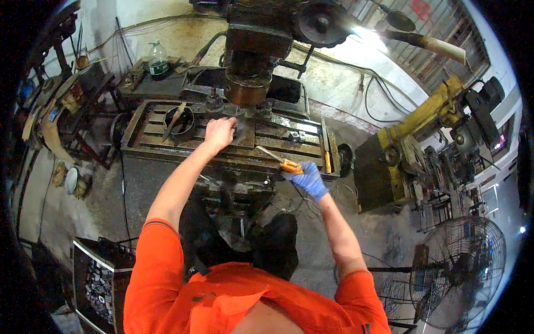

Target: The person operates a machine by placing metal parts onto a work surface, using a file to deburr or smooth the edges, and then placing the finished parts into a storage bin.

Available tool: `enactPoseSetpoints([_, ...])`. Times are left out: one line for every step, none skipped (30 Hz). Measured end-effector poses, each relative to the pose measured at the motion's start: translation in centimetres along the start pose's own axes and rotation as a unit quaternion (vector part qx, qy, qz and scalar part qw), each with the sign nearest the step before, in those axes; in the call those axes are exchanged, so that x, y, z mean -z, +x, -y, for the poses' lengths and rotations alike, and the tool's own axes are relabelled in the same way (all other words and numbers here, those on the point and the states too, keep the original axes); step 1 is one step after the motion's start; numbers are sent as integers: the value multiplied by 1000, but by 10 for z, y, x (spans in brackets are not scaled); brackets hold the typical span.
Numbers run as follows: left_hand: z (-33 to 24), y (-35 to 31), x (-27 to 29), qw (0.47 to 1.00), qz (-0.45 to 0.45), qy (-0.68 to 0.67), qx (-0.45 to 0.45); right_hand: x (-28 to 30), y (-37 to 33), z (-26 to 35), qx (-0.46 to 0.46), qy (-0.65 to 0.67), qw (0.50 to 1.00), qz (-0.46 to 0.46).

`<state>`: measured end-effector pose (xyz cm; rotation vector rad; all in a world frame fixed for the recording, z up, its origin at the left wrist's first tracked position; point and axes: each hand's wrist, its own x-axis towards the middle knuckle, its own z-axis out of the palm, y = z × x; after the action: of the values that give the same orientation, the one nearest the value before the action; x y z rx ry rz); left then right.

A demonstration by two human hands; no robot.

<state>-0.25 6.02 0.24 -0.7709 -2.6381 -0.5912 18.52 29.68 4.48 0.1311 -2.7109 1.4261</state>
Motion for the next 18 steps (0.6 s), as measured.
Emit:
enactPoseSetpoints([-1,0,0,1000,4,5,1,-11,3,-14,-21,22,999,-10])
enactPoseSetpoints([-2,-1,0,1000,-3,-1,9,-26,6,-28,-41,44,998,-17])
enactPoseSetpoints([-4,-2,1,1000,-8,-9,14,-39,7,-45,-63,66,995,-26])
enactPoseSetpoints([-8,-1,0,1000,-13,-18,16,-53,9,-78,-98,35,994,-42])
enactPoseSetpoints([-9,1,-1,1000,-13,-23,18,-66,10,-101,-132,6,990,-55])
enactPoseSetpoints([-6,2,-3,999,-12,-25,23,-75,8,-104,-178,38,980,-78])
enactPoseSetpoints([-1,2,-5,999,-12,-28,29,-77,7,-94,-199,-28,977,-67])
enactPoseSetpoints([5,2,-10,999,-26,-25,23,-77,5,-72,-220,-95,969,-55])
enactPoseSetpoints([6,4,-12,999,-32,-28,19,-75,2,-60,-241,-163,956,-46])
enactPoseSetpoints([4,8,-14,999,-38,-35,12,-76,-2,-66,-229,-142,962,-42])
enactPoseSetpoints([2,12,-16,998,-44,-41,6,-74,-8,-72,-217,-136,966,-44])
enactPoseSetpoints([1,15,-19,998,-48,-45,4,-71,-15,-77,-206,-130,969,-47])
enactPoseSetpoints([1,19,-23,997,-54,-50,3,-65,-19,-76,-193,-126,972,-50])
enactPoseSetpoints([1,22,-26,997,-59,-55,2,-59,-22,-70,-207,-109,971,-44])
enactPoseSetpoints([2,24,-29,997,-65,-46,10,-53,-26,-73,-201,-97,973,-53])
enactPoseSetpoints([-2,27,-33,997,-69,-43,15,-43,-34,-78,-199,-88,974,-67])
enactPoseSetpoints([-4,27,-33,996,-73,-36,23,-35,-38,-73,-195,-77,975,-76])
enactPoseSetpoints([-6,28,-34,996,-54,-18,69,-23,-42,-66,-201,-64,975,-71])
